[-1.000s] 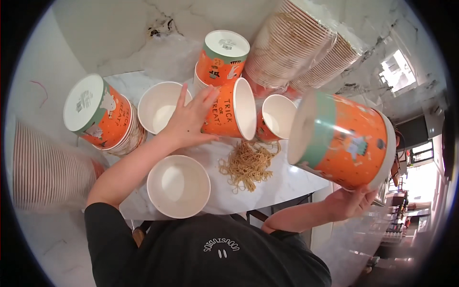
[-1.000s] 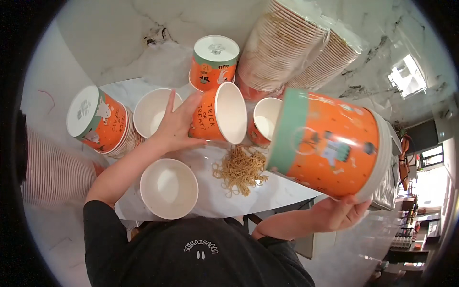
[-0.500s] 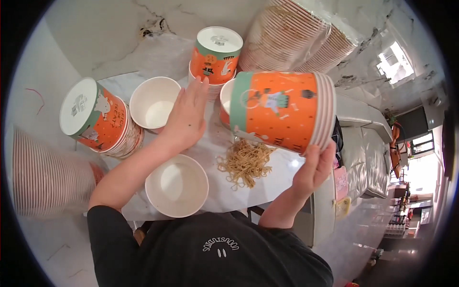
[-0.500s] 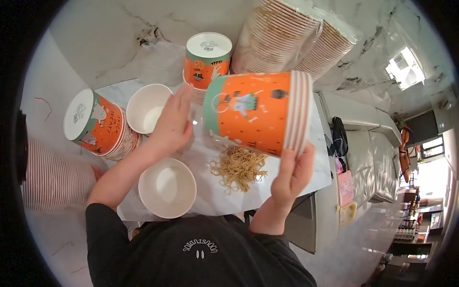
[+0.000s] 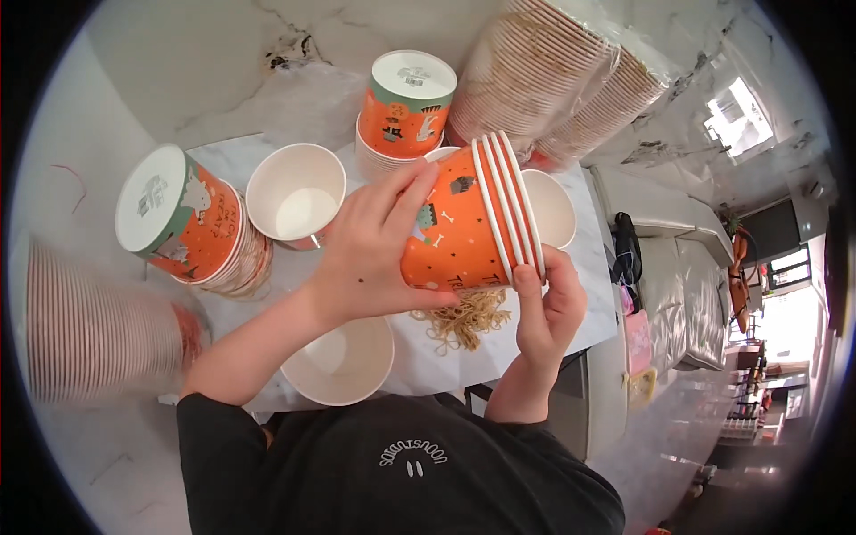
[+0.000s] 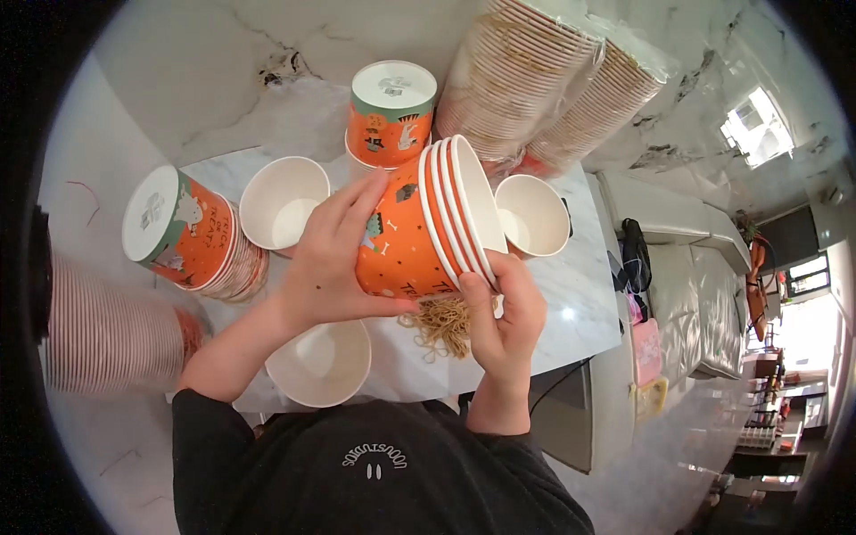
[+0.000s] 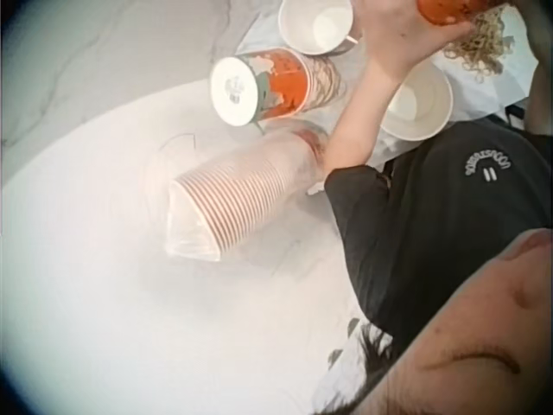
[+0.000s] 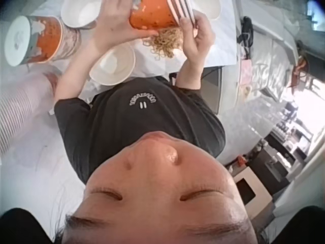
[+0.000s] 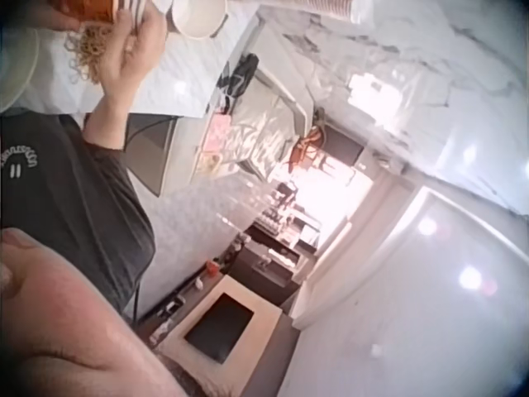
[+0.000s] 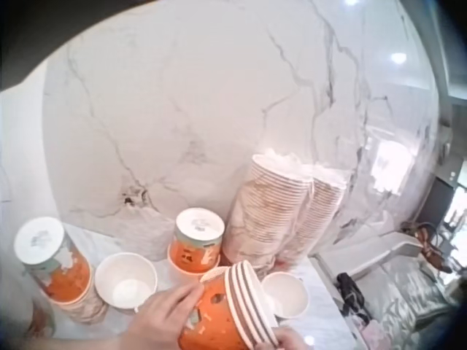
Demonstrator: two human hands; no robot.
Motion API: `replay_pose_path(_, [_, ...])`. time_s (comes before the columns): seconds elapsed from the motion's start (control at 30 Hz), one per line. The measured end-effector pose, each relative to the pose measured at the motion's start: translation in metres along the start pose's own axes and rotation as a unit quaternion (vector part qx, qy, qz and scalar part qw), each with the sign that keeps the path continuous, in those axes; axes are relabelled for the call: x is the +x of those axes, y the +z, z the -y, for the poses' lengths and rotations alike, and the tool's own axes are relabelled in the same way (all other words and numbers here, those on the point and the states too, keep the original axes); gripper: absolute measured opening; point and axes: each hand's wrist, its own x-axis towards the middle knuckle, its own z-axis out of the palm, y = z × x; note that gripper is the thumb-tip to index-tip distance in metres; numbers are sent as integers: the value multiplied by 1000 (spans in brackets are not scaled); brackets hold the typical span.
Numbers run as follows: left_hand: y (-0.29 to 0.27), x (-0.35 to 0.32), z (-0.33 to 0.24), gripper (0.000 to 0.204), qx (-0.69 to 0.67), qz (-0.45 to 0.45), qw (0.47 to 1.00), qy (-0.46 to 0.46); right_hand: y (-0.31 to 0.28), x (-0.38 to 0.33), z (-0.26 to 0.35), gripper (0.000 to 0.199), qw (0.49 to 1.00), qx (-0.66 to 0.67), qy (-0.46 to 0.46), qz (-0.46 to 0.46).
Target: Attaching rubber bands to pre-punched holes in paper bowls to prepare them for packaging or use.
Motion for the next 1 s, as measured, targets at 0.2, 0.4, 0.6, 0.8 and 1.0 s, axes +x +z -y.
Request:
replay_pose_path(0.2, [-1,-1,-30,128,22,46,996,-68,-12,-1,-3,19,997,57,36,-43])
replay_pose_path(0.4, [-9,-8,-52,129,34,55,996,-64,-37,-3,9,19,989,119,27,-83])
replay_pose_path(0.6, [-13,-14,-53,130,-25,58,996,-68,-62,-2,3,26,988,90,8,-129])
replay_pose_path(0.8, [-23,-16,-21,130,-95,24,992,-82,-113,42,-23,38,932,157,-29,-325])
replay_pose_path(1.0, [20,-46,79,153,-161,-14,978,-134,-76,126,-66,33,833,552,37,-8])
